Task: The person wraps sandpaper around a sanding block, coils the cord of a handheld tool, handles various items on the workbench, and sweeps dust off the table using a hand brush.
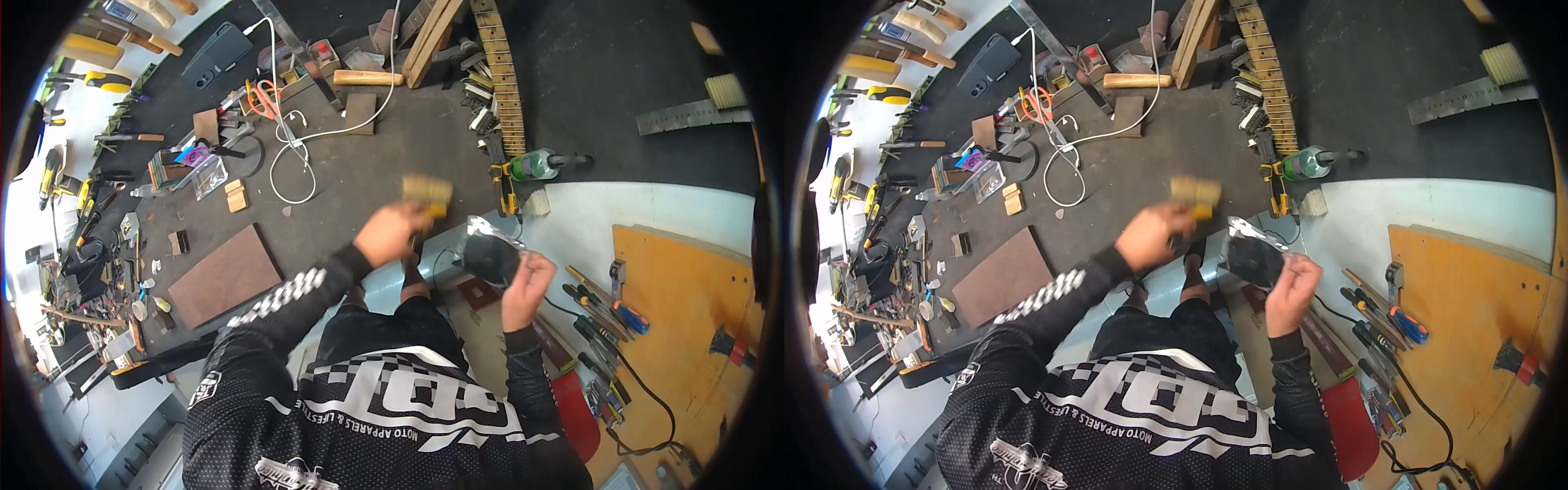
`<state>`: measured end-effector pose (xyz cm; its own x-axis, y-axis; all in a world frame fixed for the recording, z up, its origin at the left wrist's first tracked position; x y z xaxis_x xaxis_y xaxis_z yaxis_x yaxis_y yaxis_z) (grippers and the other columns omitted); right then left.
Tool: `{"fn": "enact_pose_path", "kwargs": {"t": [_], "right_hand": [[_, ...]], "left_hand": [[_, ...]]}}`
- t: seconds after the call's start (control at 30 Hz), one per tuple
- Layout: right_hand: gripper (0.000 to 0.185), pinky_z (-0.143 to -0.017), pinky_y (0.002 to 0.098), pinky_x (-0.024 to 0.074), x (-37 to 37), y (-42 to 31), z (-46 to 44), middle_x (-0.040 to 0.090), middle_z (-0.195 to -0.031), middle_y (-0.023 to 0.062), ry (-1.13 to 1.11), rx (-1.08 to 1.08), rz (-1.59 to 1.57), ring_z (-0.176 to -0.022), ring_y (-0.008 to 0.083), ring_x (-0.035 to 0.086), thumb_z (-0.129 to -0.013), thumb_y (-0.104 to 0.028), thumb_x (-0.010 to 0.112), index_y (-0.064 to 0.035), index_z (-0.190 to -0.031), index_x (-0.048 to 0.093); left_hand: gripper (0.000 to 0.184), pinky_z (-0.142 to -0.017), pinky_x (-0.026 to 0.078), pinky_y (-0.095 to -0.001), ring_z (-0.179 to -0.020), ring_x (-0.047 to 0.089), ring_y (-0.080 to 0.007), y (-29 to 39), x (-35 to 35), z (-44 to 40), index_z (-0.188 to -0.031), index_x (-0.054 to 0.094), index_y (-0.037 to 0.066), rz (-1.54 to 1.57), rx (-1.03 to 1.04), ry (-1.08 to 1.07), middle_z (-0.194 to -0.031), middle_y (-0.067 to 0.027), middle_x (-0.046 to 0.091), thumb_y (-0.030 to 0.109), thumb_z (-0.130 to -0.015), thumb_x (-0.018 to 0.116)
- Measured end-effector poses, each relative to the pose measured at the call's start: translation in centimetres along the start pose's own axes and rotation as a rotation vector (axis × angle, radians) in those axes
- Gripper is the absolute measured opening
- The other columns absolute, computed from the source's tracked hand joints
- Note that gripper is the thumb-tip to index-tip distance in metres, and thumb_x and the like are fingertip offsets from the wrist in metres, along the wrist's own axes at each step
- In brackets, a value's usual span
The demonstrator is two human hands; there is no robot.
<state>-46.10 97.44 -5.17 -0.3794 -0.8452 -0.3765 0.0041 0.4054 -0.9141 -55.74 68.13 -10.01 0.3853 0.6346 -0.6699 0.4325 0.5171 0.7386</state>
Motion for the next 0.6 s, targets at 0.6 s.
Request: {"fn": "enact_pose_path", "kwargs": {"t": [0.6], "right_hand": [[0.035,-0.077,0.046,0.0552,17.8,2.4,-14.5,0.075,-0.089,0.0197,-0.643,0.177,0.17,-0.083,0.0379,0.073,-0.11,-0.03,0.057,-0.0009,-0.099,0.071]], "left_hand": [[0.039,-0.105,0.061,-0.0472,-0.128,0.072,-0.0401,0.7,-6.0,8.2,-0.118,0.081,0.007,0.159,-0.301,-0.099,-0.141,-0.019,0.074,-0.001,-0.08,0.078]]}}
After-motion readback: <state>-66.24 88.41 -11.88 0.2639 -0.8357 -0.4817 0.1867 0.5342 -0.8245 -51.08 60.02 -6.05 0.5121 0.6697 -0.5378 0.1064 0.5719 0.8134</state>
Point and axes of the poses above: each hand's wrist, its own z-axis away from the middle knuckle, its own x-axis out of the palm, y = z × x, the point moved 7 cm from there along -z, towards the middle knuckle
